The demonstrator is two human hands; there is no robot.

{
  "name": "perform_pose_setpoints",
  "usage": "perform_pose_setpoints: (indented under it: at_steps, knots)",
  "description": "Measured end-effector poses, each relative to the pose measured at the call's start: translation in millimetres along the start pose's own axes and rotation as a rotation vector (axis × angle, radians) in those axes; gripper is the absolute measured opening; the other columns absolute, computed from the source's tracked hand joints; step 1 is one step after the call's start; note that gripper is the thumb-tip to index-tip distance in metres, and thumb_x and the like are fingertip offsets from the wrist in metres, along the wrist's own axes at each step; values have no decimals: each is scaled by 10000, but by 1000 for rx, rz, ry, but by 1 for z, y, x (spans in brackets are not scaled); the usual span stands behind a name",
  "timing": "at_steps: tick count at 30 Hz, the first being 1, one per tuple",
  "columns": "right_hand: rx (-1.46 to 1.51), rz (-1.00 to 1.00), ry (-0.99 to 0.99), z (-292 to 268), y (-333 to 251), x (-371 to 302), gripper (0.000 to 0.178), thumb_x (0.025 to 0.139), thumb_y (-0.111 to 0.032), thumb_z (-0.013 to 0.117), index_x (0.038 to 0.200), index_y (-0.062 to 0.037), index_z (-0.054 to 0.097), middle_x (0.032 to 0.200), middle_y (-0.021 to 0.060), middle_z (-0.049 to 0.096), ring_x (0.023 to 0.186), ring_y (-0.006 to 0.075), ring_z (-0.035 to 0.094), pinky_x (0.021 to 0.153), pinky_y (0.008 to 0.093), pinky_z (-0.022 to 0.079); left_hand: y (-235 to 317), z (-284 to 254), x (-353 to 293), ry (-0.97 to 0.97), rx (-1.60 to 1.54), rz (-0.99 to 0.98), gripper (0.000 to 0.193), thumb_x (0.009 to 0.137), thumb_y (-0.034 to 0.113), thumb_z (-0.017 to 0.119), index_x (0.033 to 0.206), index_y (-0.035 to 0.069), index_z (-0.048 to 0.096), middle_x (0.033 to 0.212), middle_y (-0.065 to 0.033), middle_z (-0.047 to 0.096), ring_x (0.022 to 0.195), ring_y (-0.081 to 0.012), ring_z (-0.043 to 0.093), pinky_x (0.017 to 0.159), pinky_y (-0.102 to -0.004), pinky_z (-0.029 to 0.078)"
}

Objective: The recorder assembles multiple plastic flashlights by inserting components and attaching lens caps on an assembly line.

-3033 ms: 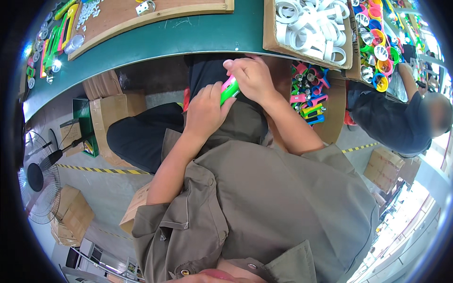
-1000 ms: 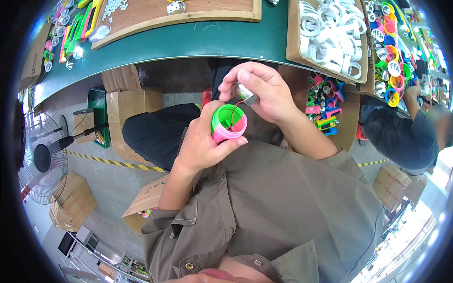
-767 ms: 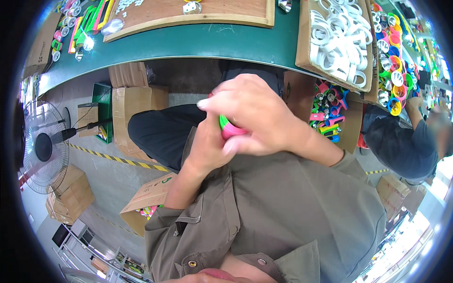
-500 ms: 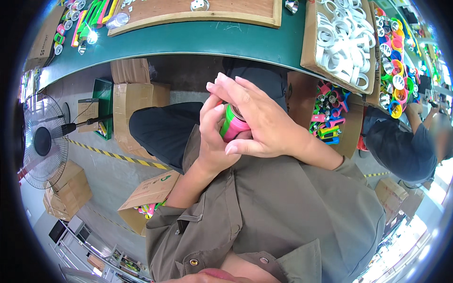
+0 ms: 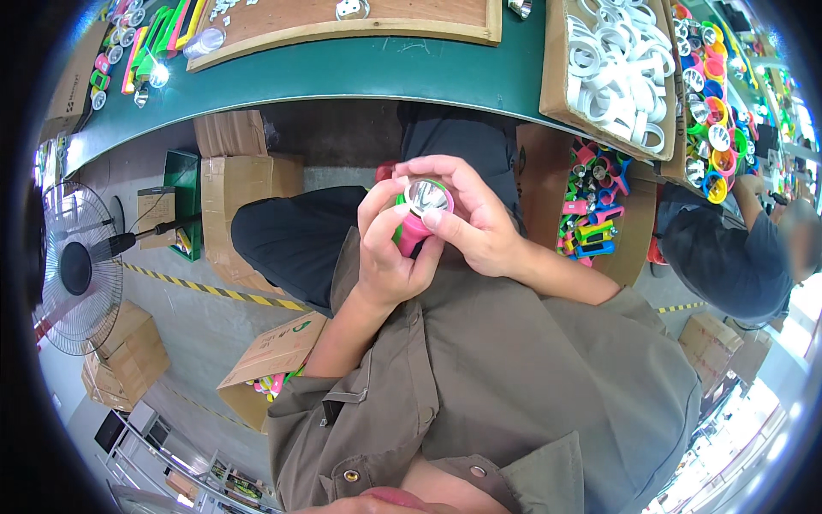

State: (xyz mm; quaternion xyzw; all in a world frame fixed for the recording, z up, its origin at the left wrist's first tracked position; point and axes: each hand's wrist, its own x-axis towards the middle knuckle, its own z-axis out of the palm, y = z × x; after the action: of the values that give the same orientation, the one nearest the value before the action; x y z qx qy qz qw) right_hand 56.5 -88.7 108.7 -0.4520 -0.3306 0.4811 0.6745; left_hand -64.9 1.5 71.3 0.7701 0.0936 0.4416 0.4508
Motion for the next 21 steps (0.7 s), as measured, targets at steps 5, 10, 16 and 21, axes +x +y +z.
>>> perform_pose_setpoints:
  at_steps: [5,10,16,21]
  knots:
    - [-72,47,63,5,1,-2,404,974,-54,537,1355,4,414,1304,156,557,1195,185,561,1000,321,464,2,-1,-6,-60,44,-47,652,697,-39,775,1260,81,468,1333,-237,449,1104,-411,571,916,-454,503]
    - [-181,-86,83,2,7,-2,424,941,-18,593,1329,14,425,1289,167,574,1167,194,586,989,326,477,3,-3,-6,-30,45,-65,626,712,-43,765,1260,64,483,1340,-225,449,1108,-400,574,933,-450,503]
    - [-288,-182,132,-8,21,-6,550,843,-24,758,1297,21,450,1270,168,591,1145,201,609,977,324,497,-9,1,-15,-22,-168,-74,556,774,-22,753,1257,57,490,1275,-211,506,1123,-389,570,947,-448,494]
    - [-281,-104,124,-16,20,-7,592,819,-63,791,1289,17,439,1275,182,564,1218,271,571,1048,380,455,-9,2,-14,-75,-121,-175,475,803,9,754,1210,61,515,1285,-212,497,1138,-382,559,950,-446,481]
